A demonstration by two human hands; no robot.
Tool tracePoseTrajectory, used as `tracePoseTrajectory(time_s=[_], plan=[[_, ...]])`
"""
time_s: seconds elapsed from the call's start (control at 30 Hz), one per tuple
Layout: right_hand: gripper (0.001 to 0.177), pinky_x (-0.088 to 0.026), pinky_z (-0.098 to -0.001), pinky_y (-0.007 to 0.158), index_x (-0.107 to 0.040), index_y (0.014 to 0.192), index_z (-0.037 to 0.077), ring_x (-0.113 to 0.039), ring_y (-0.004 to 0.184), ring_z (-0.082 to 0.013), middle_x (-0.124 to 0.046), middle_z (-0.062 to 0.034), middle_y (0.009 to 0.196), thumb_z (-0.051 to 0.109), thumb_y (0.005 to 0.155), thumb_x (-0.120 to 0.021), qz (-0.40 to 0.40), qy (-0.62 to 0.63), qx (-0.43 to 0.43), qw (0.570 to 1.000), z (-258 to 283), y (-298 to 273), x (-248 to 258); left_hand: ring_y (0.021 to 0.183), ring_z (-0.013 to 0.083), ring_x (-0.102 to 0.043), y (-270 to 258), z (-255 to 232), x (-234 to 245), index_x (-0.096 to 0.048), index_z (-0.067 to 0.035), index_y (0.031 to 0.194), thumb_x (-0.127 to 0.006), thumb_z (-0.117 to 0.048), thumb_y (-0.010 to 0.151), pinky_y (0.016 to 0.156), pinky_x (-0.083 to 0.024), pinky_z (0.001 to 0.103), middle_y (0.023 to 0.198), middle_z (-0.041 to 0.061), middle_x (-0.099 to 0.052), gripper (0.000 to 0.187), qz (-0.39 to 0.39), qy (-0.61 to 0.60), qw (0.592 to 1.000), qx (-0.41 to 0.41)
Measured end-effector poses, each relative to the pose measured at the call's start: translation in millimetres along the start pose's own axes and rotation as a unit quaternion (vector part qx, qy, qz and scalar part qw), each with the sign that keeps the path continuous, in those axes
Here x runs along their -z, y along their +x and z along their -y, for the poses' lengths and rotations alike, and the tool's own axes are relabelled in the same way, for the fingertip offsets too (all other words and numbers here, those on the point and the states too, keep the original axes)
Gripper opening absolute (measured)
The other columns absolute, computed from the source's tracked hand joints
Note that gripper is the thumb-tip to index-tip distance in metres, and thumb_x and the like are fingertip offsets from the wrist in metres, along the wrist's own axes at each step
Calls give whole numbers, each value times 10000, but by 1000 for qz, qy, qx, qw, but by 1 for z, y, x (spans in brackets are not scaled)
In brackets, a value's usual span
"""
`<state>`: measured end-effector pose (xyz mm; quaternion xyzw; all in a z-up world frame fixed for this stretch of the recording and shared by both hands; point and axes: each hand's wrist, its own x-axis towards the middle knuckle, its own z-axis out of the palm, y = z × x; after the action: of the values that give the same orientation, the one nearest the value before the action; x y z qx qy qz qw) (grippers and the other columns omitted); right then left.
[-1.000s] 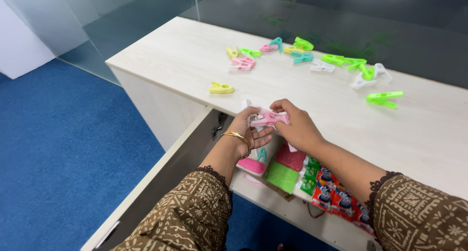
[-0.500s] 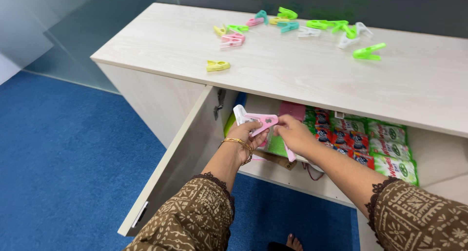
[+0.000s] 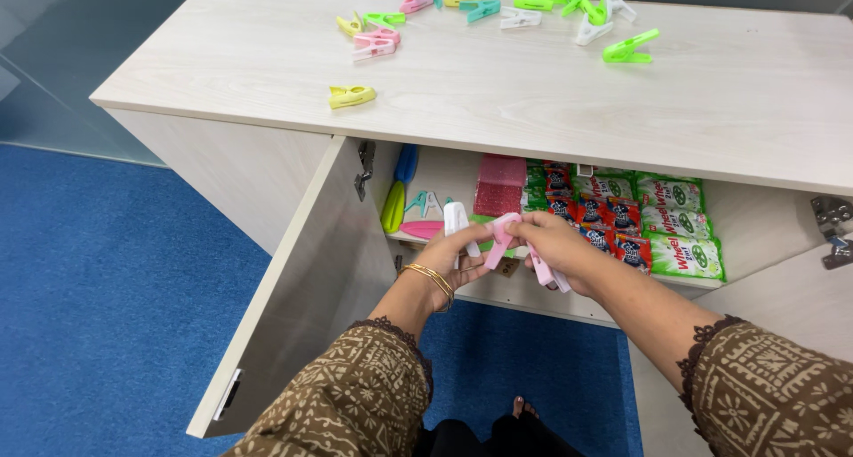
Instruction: The person opens a white cabinet and organizes colorful plastic clothespins by picking them up from the cabinet top and placing them inside the cabinet. The person then closes the cabinet doors.
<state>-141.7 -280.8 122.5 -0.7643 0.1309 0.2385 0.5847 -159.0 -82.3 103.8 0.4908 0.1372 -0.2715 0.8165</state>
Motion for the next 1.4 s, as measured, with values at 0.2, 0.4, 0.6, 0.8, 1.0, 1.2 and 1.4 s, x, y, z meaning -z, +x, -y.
tracePoseTrajectory(time_s=[0.2, 0.4, 0.6, 0.8, 1.0, 1.2, 1.4], plan=[[329, -499, -272, 569, -635, 1194, 94, -568, 658, -117, -692, -50, 972, 282, 926, -656, 3, 4, 4, 1000, -18, 6, -2, 846, 207, -736, 12, 10, 6, -562, -97, 1184, -682, -98, 867, 766, -641, 360, 1042, 109, -706, 339, -87, -7, 996, 33], [389, -472, -252, 553, -692, 1204, 92, -572, 652, -104, -745, -29, 978, 354, 927, -617, 96, 1, -45, 994, -23, 25, -3, 738, 218, -751, 50, 24, 18, -649, 90, 1133, -637, -20, 882, 695, -658, 310, 949, 190, -719, 275, -72, -111, 991, 30], [330, -479, -272, 563, -655, 1201, 127, -592, 673, -119, -671, 0, 939, 308, 925, -679, 121, -31, -96, 987, -23, 71, 0, 764, 221, -735, 89, 33, 33, -647, 86, 1138, -619, -30, 895, 720, -659, 323, 959, 181, -712, 271, -116, -168, 979, 22], [289, -477, -251, 563, -690, 1148, 112, -549, 665, -88, -667, 16, 895, 307, 936, -670, 152, -28, -81, 985, -65, 139, -3, 737, 216, -709, 131, 64, 59, -616, 2, 1093, -642, -60, 880, 633, -610, 320, 907, 141, -675, 223, -243, -78, 967, 10], [249, -488, -272, 563, -697, 1074, 91, -554, 653, -113, -612, -5, 831, 310, 962, -655, 96, -22, -49, 994, -116, 209, -8, 758, 200, -722, 193, 102, 95, -659, -37, 1063, -692, -130, 812, 659, -529, 354, 876, 97, -750, 269, -360, 46, 926, -100], [194, -521, -254, 617, -711, 993, 91, -617, 706, -93, -689, 12, 824, 262, 950, -630, 44, 40, 78, 995, -147, 323, -16, 914, 307, -719, 294, 114, 155, -719, -156, 1067, -674, -257, 785, 874, -537, 408, 932, 131, -756, 304, -412, 279, 851, -168], [153, -483, -324, 544, -664, 915, 83, -561, 619, -138, -622, -27, 761, 226, 950, -623, 26, 49, 102, 993, -143, 460, -35, 967, 369, -717, 389, 91, 218, -761, -139, 1043, -640, -342, 850, 876, -542, 462, 993, 162, -770, 305, -412, 385, 785, -256]])
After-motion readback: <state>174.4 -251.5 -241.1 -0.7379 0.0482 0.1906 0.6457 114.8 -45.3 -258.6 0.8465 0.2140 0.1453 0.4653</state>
